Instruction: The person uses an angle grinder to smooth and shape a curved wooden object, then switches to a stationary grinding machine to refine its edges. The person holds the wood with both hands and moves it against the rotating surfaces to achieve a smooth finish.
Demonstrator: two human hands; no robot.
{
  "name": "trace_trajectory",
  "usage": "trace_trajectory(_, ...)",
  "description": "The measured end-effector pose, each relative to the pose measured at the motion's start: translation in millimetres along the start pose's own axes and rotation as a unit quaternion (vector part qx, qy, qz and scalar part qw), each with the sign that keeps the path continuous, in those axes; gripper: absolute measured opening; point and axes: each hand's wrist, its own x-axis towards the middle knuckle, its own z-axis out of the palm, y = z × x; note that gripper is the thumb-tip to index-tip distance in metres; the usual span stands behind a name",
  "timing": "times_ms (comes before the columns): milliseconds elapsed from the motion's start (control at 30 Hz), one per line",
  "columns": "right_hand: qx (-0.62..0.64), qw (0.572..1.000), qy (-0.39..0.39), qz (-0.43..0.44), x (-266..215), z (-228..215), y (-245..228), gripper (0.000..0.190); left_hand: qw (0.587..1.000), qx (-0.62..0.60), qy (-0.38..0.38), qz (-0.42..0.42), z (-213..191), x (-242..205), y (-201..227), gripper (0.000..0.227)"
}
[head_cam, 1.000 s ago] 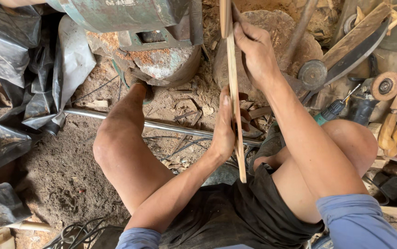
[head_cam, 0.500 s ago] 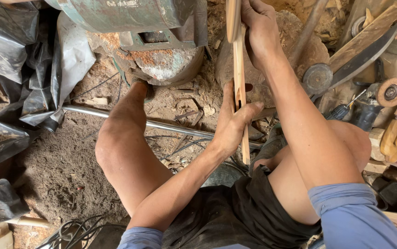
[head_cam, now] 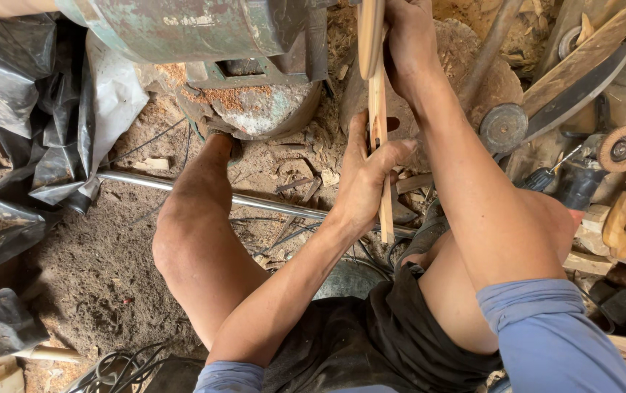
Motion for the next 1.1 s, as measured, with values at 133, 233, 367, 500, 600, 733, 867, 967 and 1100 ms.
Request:
trace_trajectory(133, -0.022, 0.999, -0.010, -0.021, 2, -4, 5, 0.024, 1.000, 0.006, 0.003, -0.008, 0, 0, 4, 0.083)
trace_trajectory(233, -0.070, 0.997, -0.010, -0.031, -3, -3, 7, 0.032, 1.000, -0.025, 0.001, -0.013, 0, -5, 0, 0.084)
trace_trajectory(367, -0.055, 0.998, -0.021, -0.036, -17, 1, 2, 0.037, 1.000, 0.010, -0.009, -0.002, -4, -15, -9, 0.081)
trace_trajectory(500, -0.037, 0.999, -0.014, 0.023, -30, 7, -7, 0.039, 1.000, 0.007, -0.011, 0.007, -6, -24, -15, 0.086)
trace_trajectory(600, -0.090, 0.996, -0.021, 0.004, -38, 8, -8, 0.045, 1.000, 0.017, -0.017, -0.002, -7, -31, -18, 0.090)
trace_trajectory(733, -0.104, 0.994, -0.013, -0.018, -50, 7, -7, 0.046, 0.999, 0.035, -0.021, -0.013, -7, -44, -24, 0.091)
trace_trajectory(867, -0.155, 0.988, -0.007, 0.010, -68, 6, -11, 0.050, 0.998, 0.046, -0.034, -0.012, -10, -59, -30, 0.095)
trace_trajectory(967, -0.123, 0.991, -0.029, -0.036, -76, 6, -13, 0.049, 0.996, 0.052, -0.050, 0.043, -10, -69, -34, 0.092)
trace_trajectory(1100, -0.091, 0.995, -0.027, -0.032, -70, 7, -14, 0.046, 0.999, 0.016, -0.040, 0.022, -8, -64, -31, 0.089)
